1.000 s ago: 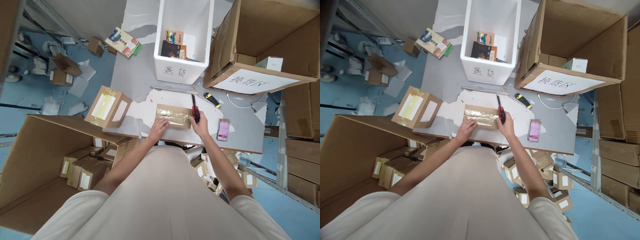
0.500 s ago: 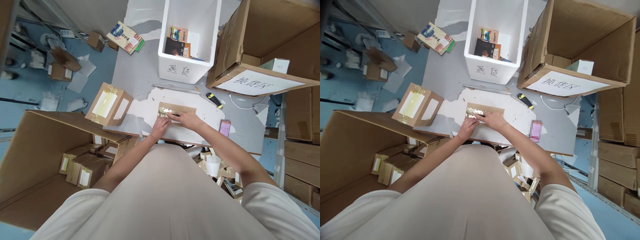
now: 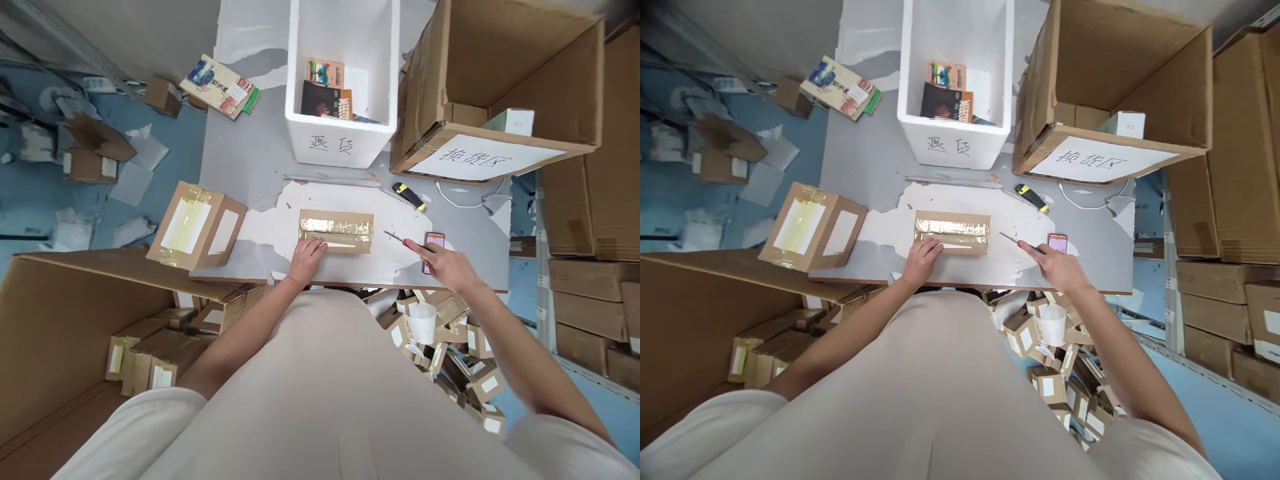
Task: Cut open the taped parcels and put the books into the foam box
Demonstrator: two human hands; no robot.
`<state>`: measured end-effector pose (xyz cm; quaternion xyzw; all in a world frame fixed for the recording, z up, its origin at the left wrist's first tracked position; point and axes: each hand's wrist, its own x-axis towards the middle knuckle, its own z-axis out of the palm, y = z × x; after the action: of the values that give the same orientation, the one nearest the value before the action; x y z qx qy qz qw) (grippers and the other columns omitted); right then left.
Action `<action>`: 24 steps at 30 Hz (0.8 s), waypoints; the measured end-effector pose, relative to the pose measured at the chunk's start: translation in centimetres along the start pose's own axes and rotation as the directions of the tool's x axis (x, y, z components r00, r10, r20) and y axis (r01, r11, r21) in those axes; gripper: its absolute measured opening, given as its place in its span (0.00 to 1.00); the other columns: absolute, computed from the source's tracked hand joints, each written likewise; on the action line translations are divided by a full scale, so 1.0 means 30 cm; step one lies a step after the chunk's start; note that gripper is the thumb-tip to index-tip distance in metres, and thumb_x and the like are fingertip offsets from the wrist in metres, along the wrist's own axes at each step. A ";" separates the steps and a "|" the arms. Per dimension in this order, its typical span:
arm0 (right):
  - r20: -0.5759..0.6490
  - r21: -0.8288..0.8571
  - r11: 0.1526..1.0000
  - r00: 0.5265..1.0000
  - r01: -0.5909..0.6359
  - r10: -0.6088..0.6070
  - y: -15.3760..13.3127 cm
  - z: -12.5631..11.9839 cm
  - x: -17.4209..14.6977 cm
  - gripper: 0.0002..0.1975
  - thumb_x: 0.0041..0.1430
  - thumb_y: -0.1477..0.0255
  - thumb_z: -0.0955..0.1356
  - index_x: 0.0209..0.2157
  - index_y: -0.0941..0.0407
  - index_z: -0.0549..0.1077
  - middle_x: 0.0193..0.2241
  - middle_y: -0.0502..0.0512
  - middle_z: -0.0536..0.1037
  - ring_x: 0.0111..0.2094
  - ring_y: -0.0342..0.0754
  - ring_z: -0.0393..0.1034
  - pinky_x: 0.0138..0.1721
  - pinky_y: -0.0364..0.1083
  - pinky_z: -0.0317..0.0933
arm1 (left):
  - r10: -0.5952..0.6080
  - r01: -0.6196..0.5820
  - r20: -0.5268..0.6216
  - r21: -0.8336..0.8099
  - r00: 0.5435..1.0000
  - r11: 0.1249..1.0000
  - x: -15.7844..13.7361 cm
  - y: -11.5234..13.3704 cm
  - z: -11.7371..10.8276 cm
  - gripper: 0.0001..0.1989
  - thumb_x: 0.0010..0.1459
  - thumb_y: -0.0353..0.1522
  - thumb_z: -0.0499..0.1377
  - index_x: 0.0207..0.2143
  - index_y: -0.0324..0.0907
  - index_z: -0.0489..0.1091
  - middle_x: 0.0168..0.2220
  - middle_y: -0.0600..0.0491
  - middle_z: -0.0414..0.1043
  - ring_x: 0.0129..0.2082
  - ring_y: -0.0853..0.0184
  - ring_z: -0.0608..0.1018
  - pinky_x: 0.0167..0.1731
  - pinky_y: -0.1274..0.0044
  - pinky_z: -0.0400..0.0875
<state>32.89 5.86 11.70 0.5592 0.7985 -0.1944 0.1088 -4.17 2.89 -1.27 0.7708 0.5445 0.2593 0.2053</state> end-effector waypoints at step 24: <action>0.287 0.855 0.440 0.957 -0.274 0.038 -0.075 0.208 0.099 0.28 0.59 0.68 0.66 0.62 0.45 0.62 0.32 0.48 0.76 0.17 0.35 0.60 0.19 0.38 0.60 | -0.004 -0.020 0.201 0.118 0.980 0.993 0.233 -0.059 -0.103 0.60 0.30 0.55 0.68 0.62 0.35 0.53 0.58 0.36 0.57 0.61 0.40 0.56 0.61 0.53 0.52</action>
<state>29.47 5.02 5.34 0.5789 0.5061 -0.6328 -0.0915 -5.49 10.18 1.32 0.8062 0.5322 0.1482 0.2116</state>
